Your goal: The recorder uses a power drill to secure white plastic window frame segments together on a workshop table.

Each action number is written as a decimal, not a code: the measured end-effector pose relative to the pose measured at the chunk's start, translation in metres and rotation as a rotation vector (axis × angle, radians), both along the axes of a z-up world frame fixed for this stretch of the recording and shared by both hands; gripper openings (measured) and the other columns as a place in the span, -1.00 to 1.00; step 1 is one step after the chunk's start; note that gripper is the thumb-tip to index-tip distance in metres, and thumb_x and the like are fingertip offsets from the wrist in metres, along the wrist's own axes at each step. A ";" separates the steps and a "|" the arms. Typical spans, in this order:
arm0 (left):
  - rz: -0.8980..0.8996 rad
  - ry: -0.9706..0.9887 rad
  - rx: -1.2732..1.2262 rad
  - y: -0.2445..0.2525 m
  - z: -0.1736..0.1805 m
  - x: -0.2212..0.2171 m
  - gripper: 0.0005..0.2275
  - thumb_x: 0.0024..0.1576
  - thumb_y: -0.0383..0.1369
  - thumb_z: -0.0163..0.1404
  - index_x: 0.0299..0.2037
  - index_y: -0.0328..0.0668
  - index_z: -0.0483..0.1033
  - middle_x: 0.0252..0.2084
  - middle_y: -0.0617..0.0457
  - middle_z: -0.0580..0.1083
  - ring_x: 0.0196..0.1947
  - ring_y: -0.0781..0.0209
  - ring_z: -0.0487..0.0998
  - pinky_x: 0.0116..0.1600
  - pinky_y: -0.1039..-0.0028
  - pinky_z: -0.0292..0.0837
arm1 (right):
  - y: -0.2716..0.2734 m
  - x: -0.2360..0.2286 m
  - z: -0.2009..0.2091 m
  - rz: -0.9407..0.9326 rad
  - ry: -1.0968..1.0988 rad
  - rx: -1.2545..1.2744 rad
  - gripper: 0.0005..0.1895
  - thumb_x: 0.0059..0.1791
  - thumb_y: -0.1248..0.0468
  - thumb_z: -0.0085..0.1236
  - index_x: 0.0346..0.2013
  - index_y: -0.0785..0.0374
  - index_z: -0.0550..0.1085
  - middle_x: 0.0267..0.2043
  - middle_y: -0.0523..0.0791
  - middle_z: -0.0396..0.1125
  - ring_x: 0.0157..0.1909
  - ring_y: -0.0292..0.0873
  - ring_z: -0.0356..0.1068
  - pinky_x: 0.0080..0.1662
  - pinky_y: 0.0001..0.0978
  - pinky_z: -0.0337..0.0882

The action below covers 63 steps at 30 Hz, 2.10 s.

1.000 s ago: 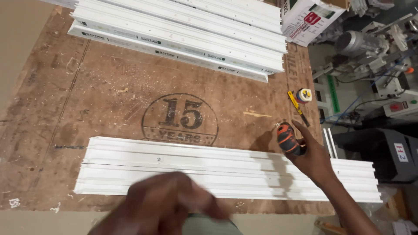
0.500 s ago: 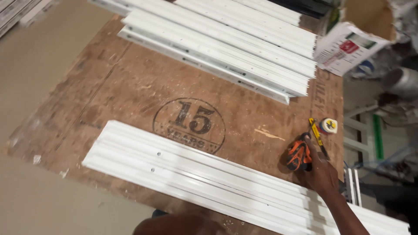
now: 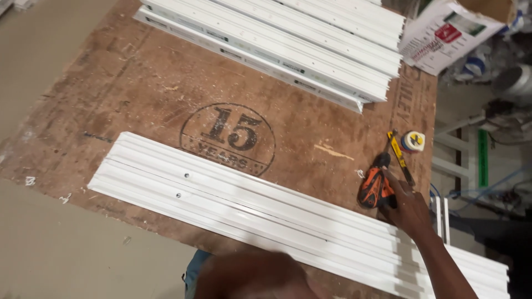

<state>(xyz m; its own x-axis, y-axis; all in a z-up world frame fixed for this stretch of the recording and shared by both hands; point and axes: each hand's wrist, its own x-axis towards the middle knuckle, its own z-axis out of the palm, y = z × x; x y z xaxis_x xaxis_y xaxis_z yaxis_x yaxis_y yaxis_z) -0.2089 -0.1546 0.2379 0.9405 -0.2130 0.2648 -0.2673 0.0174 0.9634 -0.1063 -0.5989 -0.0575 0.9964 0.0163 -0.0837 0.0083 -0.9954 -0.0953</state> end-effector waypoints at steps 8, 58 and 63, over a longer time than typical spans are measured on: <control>-0.039 -0.043 0.273 -0.008 -0.112 0.038 -0.64 0.03 -0.30 0.26 0.01 -0.21 0.56 -0.08 -0.02 0.51 -0.02 0.09 0.56 -0.05 0.30 0.53 | 0.036 -0.061 0.043 -0.037 -0.220 0.234 -0.61 -0.12 0.28 0.31 0.00 0.16 0.50 -0.04 -0.01 0.47 -0.04 0.06 0.49 -0.02 -0.13 0.47; -0.662 0.138 0.973 0.030 -0.248 0.150 -0.38 -0.03 0.18 0.16 -0.02 -0.24 0.59 -0.01 -0.12 0.55 0.07 -0.10 0.53 0.12 0.18 0.42 | 0.110 -0.082 0.057 0.172 0.269 0.281 -0.10 -0.35 0.26 0.45 0.30 -0.09 0.41 0.19 -0.10 0.40 -0.02 0.03 0.41 0.01 -0.13 0.41; -0.693 0.188 0.973 0.041 -0.246 0.139 -0.40 -0.01 0.16 0.15 -0.02 -0.22 0.57 -0.05 -0.12 0.54 0.04 -0.11 0.53 0.12 0.19 0.42 | 0.131 -0.088 0.074 0.097 0.409 0.321 -0.15 -0.29 0.23 0.49 0.28 -0.11 0.41 0.14 -0.17 0.48 -0.10 -0.05 0.42 0.01 -0.22 0.39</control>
<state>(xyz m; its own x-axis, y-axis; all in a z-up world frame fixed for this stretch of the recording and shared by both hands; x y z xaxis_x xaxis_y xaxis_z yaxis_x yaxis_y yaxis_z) -0.0702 -0.1137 -0.0085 0.5545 -0.7213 -0.4151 -0.3424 -0.6524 0.6761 -0.1946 -0.4680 0.0165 0.8758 0.1952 -0.4414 -0.0032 -0.9122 -0.4098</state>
